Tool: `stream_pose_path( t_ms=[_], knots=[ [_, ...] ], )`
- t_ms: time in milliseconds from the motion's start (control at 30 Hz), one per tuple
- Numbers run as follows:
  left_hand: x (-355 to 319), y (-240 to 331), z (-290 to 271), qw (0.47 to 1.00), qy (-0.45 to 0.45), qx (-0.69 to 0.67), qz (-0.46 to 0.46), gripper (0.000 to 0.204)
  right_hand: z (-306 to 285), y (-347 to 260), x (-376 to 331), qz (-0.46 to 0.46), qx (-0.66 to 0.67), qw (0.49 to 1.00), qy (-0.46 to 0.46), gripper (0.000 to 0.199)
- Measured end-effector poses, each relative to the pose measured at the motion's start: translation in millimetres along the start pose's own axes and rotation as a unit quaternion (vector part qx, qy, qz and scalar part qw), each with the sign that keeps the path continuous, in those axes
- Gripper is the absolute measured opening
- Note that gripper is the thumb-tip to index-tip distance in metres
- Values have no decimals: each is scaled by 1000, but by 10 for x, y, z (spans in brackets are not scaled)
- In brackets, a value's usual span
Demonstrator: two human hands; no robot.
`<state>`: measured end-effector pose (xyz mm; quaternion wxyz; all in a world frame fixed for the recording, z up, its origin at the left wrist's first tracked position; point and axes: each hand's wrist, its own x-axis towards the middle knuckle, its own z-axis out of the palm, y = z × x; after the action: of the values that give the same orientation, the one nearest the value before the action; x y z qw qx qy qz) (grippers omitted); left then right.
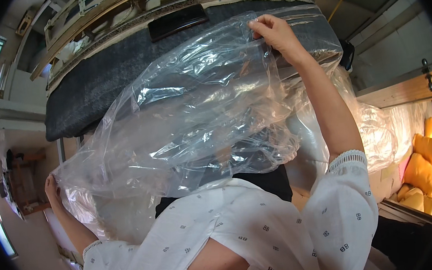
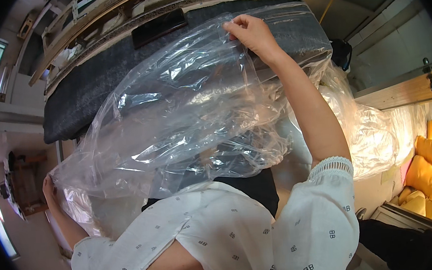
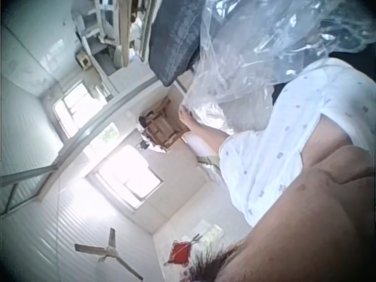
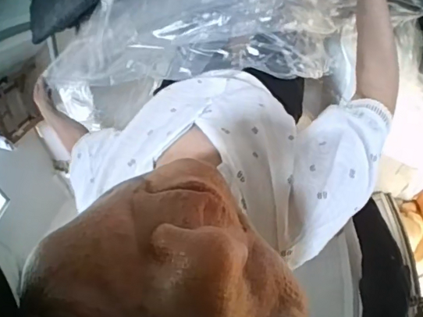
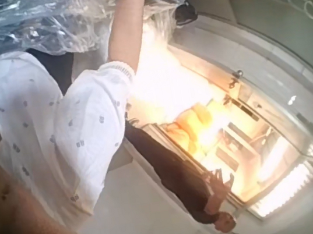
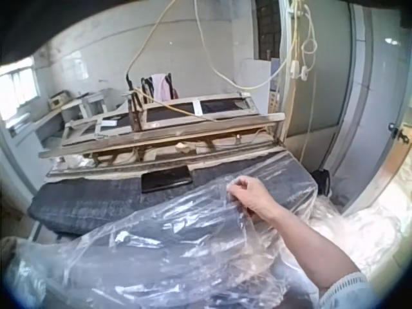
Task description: The person is seen wrapping foam products with plastic for manufacturing purposes.
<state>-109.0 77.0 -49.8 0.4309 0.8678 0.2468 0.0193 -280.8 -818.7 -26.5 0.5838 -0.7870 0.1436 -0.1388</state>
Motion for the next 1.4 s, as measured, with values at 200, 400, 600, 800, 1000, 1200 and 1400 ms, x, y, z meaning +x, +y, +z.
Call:
stream_pose_path(
  t_ms=[200, 400, 600, 800, 1000, 1200, 1400],
  knots=[
    [278, -271, -586, 972, 35, 212, 100, 25, 82, 119, 287, -22, -227, 971, 65, 31],
    [-799, 1310, 1366, 845, 58, 286, 449, 26, -13, -185, 175, 26, -378, 920, 102, 46],
    [-2545, 2375, 2781, 847, -187, 140, 478, 15, -70, -65, 221, -53, -407, 904, 123, 28],
    [-2864, 2052, 3037, 780, -72, 260, 565, 19, -124, 6, 128, -35, -381, 916, 125, 26],
    [-2710, 1640, 2992, 875, -182, -40, 448, 8, -177, 123, 205, -48, -358, 925, 118, 27],
    [-2786, 1487, 2568, 895, -196, -47, 397, 10, -462, 233, 601, -149, -405, 899, 69, 30],
    [-2877, 2015, 2573, 944, -172, -49, 275, 15, -606, -28, 760, -154, -107, 980, -66, 9]
  ],
)
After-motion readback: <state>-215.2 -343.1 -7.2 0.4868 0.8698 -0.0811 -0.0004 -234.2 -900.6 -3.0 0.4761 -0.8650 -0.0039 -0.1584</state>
